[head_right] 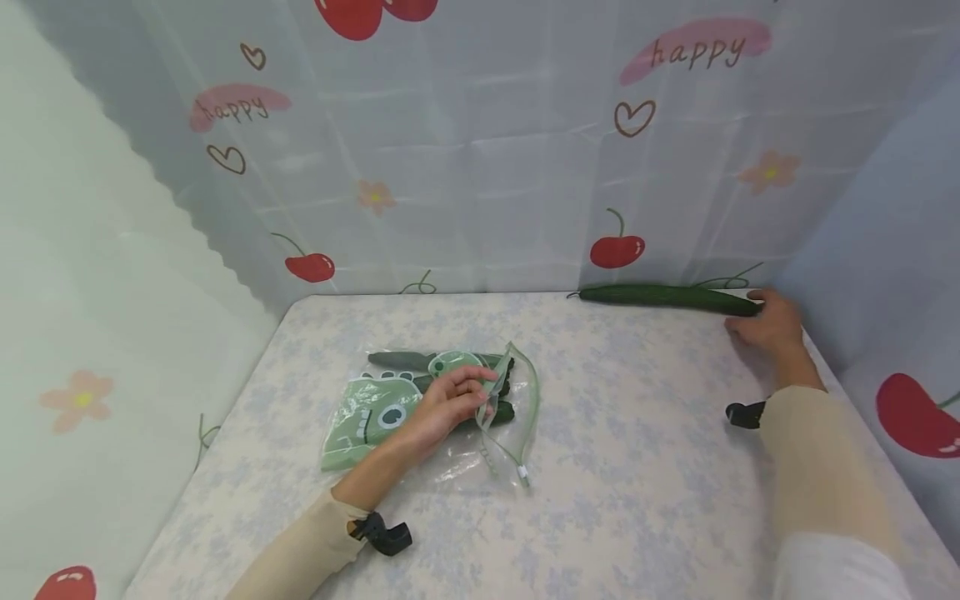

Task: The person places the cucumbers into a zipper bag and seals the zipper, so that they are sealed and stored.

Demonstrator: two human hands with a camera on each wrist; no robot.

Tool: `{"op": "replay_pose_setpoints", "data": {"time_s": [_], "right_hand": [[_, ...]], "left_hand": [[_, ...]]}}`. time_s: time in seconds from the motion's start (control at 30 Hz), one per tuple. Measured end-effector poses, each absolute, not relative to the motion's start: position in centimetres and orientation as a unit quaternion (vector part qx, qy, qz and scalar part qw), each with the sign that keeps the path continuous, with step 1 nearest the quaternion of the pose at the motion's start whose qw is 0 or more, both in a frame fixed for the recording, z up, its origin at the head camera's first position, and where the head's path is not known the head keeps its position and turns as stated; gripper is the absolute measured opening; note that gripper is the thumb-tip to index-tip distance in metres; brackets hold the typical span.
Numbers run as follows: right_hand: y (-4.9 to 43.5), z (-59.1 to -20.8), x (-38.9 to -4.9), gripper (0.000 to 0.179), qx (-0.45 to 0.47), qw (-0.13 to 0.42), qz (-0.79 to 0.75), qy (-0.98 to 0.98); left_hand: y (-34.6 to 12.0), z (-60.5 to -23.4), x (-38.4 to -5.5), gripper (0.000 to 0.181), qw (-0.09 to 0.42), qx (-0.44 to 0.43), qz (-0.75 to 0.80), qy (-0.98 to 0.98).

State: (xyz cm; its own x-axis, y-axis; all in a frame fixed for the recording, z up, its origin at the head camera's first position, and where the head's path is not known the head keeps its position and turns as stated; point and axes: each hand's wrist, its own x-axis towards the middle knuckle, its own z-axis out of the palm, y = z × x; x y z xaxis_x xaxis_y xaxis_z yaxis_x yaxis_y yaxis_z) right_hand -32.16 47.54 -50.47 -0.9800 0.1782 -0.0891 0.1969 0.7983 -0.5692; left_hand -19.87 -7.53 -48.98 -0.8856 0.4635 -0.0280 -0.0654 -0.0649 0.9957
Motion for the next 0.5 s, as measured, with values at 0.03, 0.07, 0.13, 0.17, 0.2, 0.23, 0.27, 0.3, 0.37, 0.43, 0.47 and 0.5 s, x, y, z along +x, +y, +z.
{"op": "replay_pose_setpoints", "data": {"time_s": [0.03, 0.07, 0.13, 0.17, 0.2, 0.23, 0.27, 0.3, 0.37, 0.43, 0.47, 0.5], "right_hand": [[47.4, -50.5, -32.0, 0.073, 0.100, 0.004, -0.295, 0.950], [47.2, -50.6, -31.8, 0.068, 0.102, -0.006, -0.289, 0.952], [47.0, -50.8, -31.4, 0.060, 0.104, -0.019, -0.282, 0.954], [46.9, -50.9, -31.1, 0.059, 0.106, -0.019, -0.285, 0.953], [47.0, -50.9, -30.9, 0.059, 0.105, -0.015, -0.290, 0.951], [47.1, -50.9, -30.5, 0.059, 0.102, -0.010, -0.294, 0.950], [47.3, -50.8, -30.2, 0.061, 0.094, -0.003, -0.297, 0.950], [47.4, -50.7, -29.8, 0.063, 0.083, 0.004, -0.300, 0.950], [47.7, -50.5, -29.1, 0.066, 0.056, 0.014, -0.302, 0.952], [47.7, -50.1, -28.4, 0.066, 0.026, 0.022, -0.303, 0.953], [47.7, -50.0, -28.1, 0.067, 0.015, 0.026, -0.305, 0.952], [47.6, -49.9, -27.8, 0.066, 0.007, 0.027, -0.308, 0.951]], "left_hand": [[-7.5, -49.0, -19.8, 0.038, 0.186, 0.150, 0.712, 0.660], [-7.5, -49.0, -19.8, 0.038, 0.187, 0.149, 0.711, 0.661], [-7.4, -49.1, -19.8, 0.038, 0.188, 0.148, 0.709, 0.663], [-7.4, -49.1, -19.8, 0.038, 0.189, 0.147, 0.709, 0.663], [-7.4, -49.0, -19.8, 0.038, 0.189, 0.146, 0.709, 0.664], [-7.3, -49.1, -19.8, 0.039, 0.190, 0.146, 0.709, 0.663], [-7.3, -49.1, -19.7, 0.039, 0.190, 0.146, 0.710, 0.662], [-7.3, -49.1, -19.8, 0.039, 0.190, 0.146, 0.710, 0.662], [-7.2, -49.1, -19.8, 0.039, 0.190, 0.145, 0.711, 0.661], [-7.2, -49.2, -19.8, 0.039, 0.190, 0.145, 0.711, 0.661], [-7.1, -49.2, -19.8, 0.039, 0.191, 0.144, 0.711, 0.661], [-7.1, -49.2, -19.8, 0.040, 0.192, 0.143, 0.711, 0.662]]}}
